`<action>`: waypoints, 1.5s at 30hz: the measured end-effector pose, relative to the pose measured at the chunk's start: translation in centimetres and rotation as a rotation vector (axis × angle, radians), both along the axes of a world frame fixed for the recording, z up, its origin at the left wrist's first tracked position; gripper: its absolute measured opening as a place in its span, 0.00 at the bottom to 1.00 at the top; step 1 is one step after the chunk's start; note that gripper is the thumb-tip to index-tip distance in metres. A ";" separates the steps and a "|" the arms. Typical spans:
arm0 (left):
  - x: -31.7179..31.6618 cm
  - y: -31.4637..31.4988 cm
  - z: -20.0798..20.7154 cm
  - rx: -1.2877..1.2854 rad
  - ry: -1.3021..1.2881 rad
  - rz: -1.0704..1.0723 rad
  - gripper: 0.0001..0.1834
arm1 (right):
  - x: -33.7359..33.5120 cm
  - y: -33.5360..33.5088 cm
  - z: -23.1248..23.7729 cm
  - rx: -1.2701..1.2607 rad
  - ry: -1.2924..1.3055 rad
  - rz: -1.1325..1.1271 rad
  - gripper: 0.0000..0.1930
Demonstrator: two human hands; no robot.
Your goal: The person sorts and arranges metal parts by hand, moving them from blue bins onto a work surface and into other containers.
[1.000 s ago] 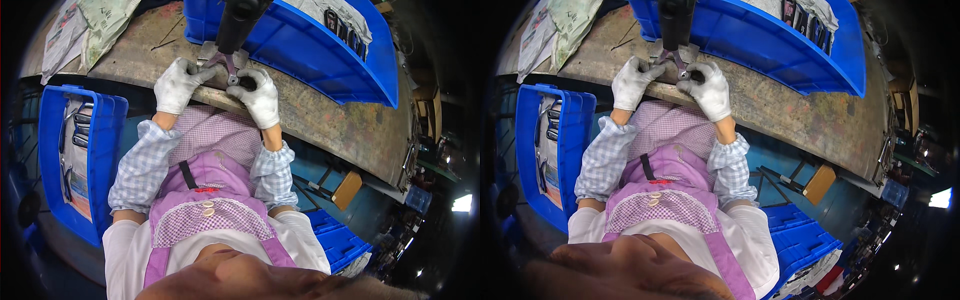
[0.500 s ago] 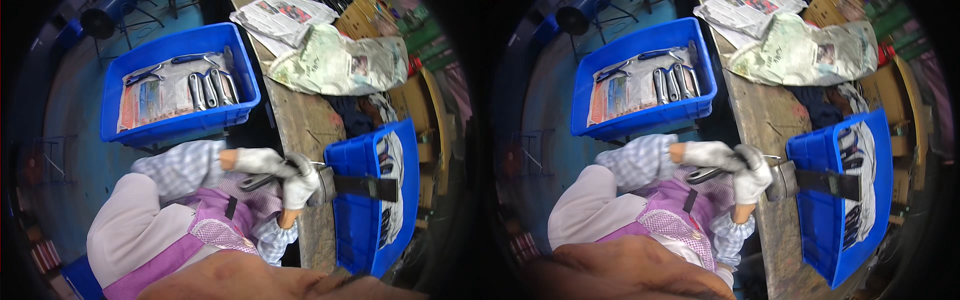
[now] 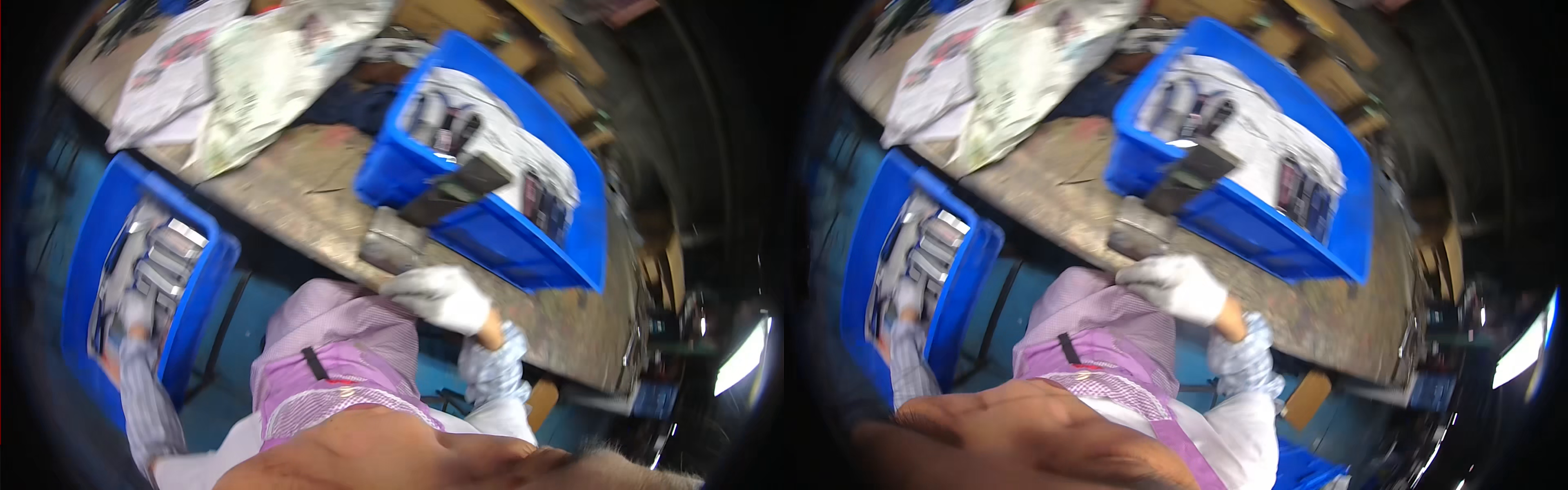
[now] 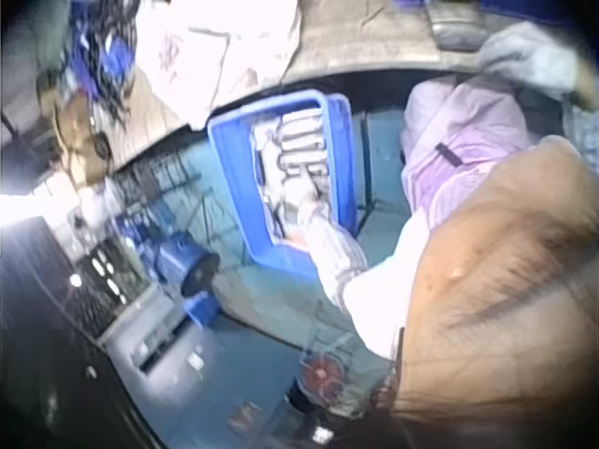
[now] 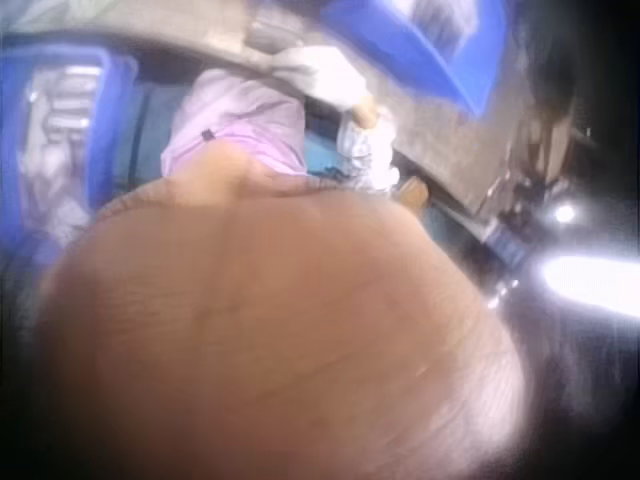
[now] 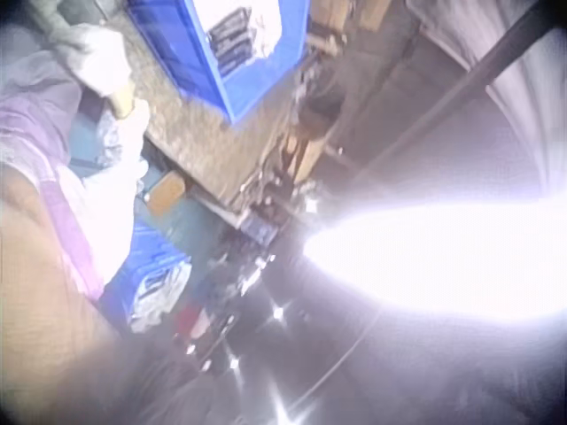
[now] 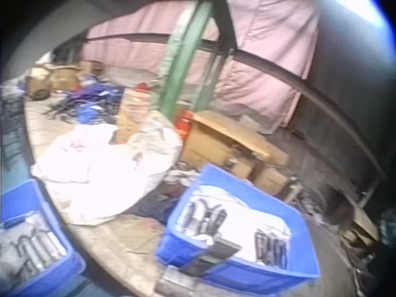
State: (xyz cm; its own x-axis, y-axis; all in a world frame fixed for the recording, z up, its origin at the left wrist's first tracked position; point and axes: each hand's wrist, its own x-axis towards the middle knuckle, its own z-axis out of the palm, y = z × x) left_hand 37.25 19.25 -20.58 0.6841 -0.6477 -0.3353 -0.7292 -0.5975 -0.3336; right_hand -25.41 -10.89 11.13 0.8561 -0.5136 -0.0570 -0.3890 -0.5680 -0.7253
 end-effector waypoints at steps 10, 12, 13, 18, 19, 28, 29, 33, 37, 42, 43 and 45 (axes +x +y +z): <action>-21.6 -16.5 20.5 -0.699 0.190 -0.260 0.20 | -7.1 -24.3 0.1 -0.945 0.303 -0.008 0.13; -25.2 -17.2 21.2 -0.840 0.146 -0.454 0.13 | -6.5 -23.8 1.2 -1.045 0.353 0.140 0.10; -26.6 -18.0 21.4 -0.931 0.095 -0.560 0.10 | -7.2 -22.9 1.3 -1.027 0.373 0.136 0.09; -31.8 -19.7 24.1 -1.196 0.271 -0.820 0.07 | -9.4 -14.5 9.7 -1.198 0.486 -0.485 0.10; -32.7 -19.9 24.8 -1.211 0.309 -0.868 0.11 | -9.7 -11.0 11.7 -1.128 0.444 -0.645 0.13; -46.4 -23.3 28.3 -1.337 0.774 -1.368 0.21 | -6.3 8.0 6.1 0.021 0.446 -0.559 0.23; -47.0 -22.9 26.1 -1.178 0.794 -1.330 0.22 | -5.5 7.5 4.8 0.308 0.520 -0.511 0.24; -47.0 -22.4 19.0 -1.002 1.509 -0.604 0.12 | -5.7 6.4 -3.7 0.497 -0.391 -0.888 0.30; -46.5 -22.3 15.7 -0.846 1.478 -0.447 0.15 | -0.5 4.9 -8.9 0.341 -0.386 -0.829 0.16; -43.5 -22.2 17.6 -0.862 1.473 0.085 0.20 | 1.0 0.8 -8.4 0.092 -0.572 -1.051 0.09; -43.2 -22.3 17.4 -0.860 1.445 0.120 0.20 | 1.1 0.4 -8.6 -0.054 -0.560 -1.038 0.10; -42.8 -22.7 17.7 -0.874 1.381 0.071 0.18 | 1.6 0.5 -7.0 -0.089 -0.484 -1.016 0.10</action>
